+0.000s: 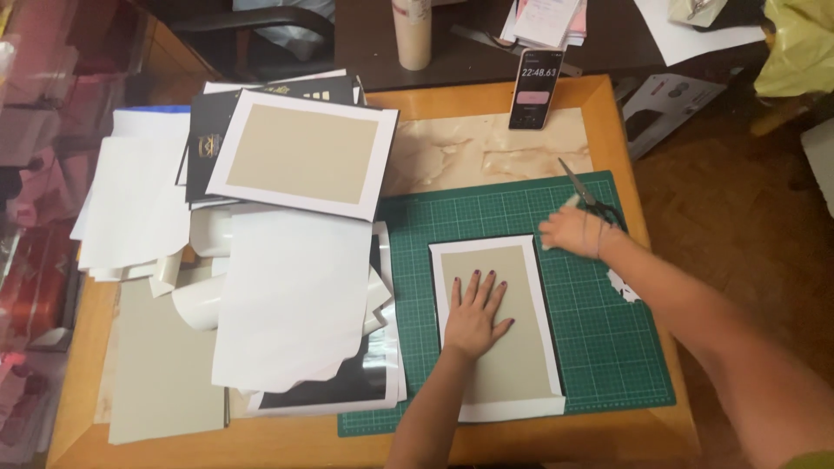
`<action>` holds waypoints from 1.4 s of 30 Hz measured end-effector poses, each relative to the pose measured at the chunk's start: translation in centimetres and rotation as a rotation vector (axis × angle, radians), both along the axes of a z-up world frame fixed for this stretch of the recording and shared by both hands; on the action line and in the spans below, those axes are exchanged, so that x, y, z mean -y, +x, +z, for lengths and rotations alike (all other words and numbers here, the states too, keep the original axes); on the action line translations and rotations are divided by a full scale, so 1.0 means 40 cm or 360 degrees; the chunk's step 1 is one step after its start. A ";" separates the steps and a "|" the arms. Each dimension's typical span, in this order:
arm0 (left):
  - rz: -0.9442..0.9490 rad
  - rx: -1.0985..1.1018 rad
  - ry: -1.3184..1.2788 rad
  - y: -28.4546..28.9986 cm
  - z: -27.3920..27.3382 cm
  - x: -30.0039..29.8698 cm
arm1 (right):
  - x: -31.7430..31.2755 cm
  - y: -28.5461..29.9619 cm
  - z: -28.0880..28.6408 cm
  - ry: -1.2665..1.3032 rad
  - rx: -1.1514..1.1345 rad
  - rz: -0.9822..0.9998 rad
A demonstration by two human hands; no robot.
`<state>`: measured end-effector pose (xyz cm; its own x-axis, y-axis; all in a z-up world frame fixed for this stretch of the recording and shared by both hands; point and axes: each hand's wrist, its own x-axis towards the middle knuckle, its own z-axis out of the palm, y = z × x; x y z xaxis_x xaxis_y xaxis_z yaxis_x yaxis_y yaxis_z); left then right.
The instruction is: The person smooths a beige sheet onto a white backing using a sponge, then retrieves a black book and a white sheet from a storage unit. They place the white sheet on the desk, smooth it, and use scissors to trim the edges of the beige sheet.
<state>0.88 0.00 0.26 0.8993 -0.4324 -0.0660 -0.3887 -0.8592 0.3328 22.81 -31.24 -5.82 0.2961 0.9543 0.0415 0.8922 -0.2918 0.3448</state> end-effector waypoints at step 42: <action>0.1525 -0.0314 -0.2452 -0.037 -0.010 -0.137 | -0.271 -0.370 -0.059 0.2366 -0.0841 -0.2224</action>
<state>-0.58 5.47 -0.16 0.8747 0.3980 -0.2766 0.1361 0.3461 0.9283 8.01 -20.40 -8.17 0.8496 -0.5225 0.0719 -0.1992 -0.4441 -0.8735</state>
